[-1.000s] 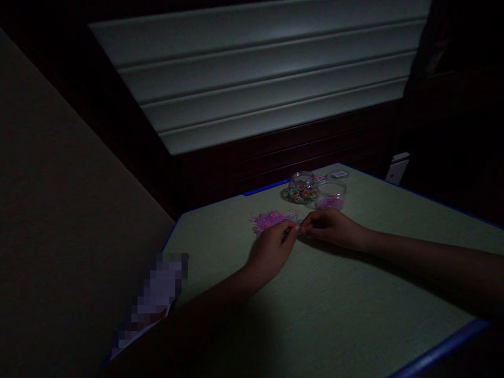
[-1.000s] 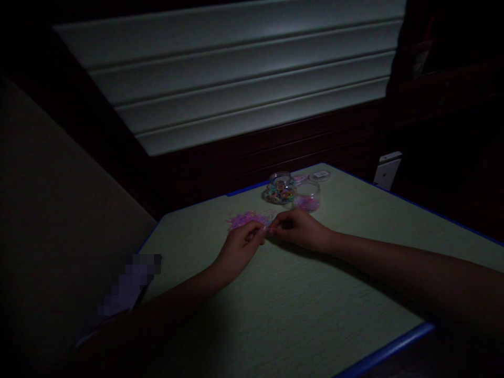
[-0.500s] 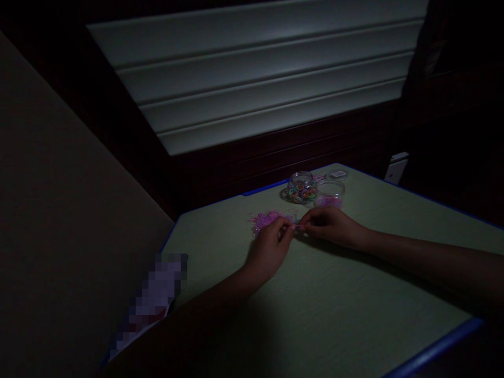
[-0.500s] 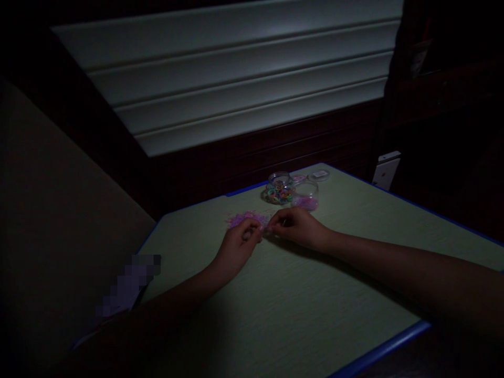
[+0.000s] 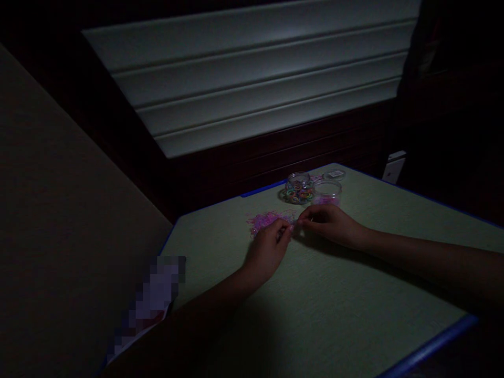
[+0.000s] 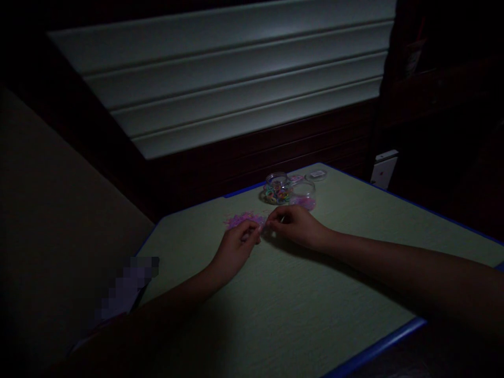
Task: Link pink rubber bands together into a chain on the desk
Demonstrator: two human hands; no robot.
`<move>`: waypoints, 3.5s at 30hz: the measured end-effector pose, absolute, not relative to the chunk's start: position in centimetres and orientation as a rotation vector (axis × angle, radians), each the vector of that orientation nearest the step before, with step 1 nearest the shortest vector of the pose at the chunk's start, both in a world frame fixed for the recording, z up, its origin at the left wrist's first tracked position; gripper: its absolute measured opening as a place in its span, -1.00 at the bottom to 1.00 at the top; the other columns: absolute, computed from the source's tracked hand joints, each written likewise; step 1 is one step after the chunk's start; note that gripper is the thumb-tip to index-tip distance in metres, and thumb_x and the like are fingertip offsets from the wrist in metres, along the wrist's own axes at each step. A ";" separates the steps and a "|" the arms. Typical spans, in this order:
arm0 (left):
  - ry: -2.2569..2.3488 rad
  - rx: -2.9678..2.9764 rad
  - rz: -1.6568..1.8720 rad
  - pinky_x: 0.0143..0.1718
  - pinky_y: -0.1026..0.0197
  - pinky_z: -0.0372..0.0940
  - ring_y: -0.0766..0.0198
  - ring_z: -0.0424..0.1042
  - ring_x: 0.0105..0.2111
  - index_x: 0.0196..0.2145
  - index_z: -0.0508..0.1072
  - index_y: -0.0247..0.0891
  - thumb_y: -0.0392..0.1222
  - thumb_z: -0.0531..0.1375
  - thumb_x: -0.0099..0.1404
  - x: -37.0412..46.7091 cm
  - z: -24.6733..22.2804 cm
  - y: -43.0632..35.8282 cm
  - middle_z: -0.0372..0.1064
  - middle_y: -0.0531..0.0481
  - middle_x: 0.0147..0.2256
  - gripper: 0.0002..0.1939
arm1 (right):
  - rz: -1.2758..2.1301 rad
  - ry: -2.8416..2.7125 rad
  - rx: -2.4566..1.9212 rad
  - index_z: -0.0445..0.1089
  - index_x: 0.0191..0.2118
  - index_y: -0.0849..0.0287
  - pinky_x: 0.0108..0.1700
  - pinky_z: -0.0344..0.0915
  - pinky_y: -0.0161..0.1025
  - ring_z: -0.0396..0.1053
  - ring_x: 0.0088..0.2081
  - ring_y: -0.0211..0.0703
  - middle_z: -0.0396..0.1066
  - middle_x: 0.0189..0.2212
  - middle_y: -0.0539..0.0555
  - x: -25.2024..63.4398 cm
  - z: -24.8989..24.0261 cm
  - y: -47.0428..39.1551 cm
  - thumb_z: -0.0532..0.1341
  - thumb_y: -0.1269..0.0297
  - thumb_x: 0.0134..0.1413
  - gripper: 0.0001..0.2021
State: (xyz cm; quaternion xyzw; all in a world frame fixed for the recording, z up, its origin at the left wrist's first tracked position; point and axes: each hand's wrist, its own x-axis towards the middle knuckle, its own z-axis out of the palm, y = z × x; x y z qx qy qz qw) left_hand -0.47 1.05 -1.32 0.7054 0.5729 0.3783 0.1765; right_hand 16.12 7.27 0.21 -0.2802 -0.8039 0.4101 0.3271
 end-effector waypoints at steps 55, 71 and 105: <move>1.654 2.144 0.934 -0.56 0.36 0.03 0.42 0.20 -0.57 -0.43 0.30 -0.24 -0.06 -0.09 0.22 -0.4 -1.1 0.7 0.24 0.10 -0.56 -0.72 | -0.282 -2.231 -1.418 0.41 -0.34 0.15 -0.53 0.03 -0.34 0.31 -0.47 -0.19 0.41 -0.41 0.09 22.0 4.1 12.5 0.03 0.17 -0.07 -0.73; 1.656 2.131 0.951 -0.56 0.36 0.04 0.41 0.21 -0.58 -0.43 0.31 -0.26 -0.05 -0.08 0.21 -0.3 -1.0 0.7 0.23 0.10 -0.58 -0.71 | -0.277 -2.223 -1.363 0.41 -0.32 0.15 -0.55 0.00 -0.36 0.28 -0.50 -0.25 0.40 -0.39 0.09 21.9 4.2 12.2 0.04 0.17 -0.06 -0.73; 1.670 2.135 0.931 -0.55 0.35 0.05 0.41 0.20 -0.58 -0.45 0.32 -0.27 -0.06 -0.07 0.21 -0.3 -0.9 0.8 0.23 0.10 -0.58 -0.72 | 0.196 -2.722 -0.619 0.35 -0.25 0.20 -0.35 0.09 -0.35 0.27 -0.37 -0.27 0.30 -0.37 0.11 17.5 1.8 5.9 0.01 0.25 0.05 -0.76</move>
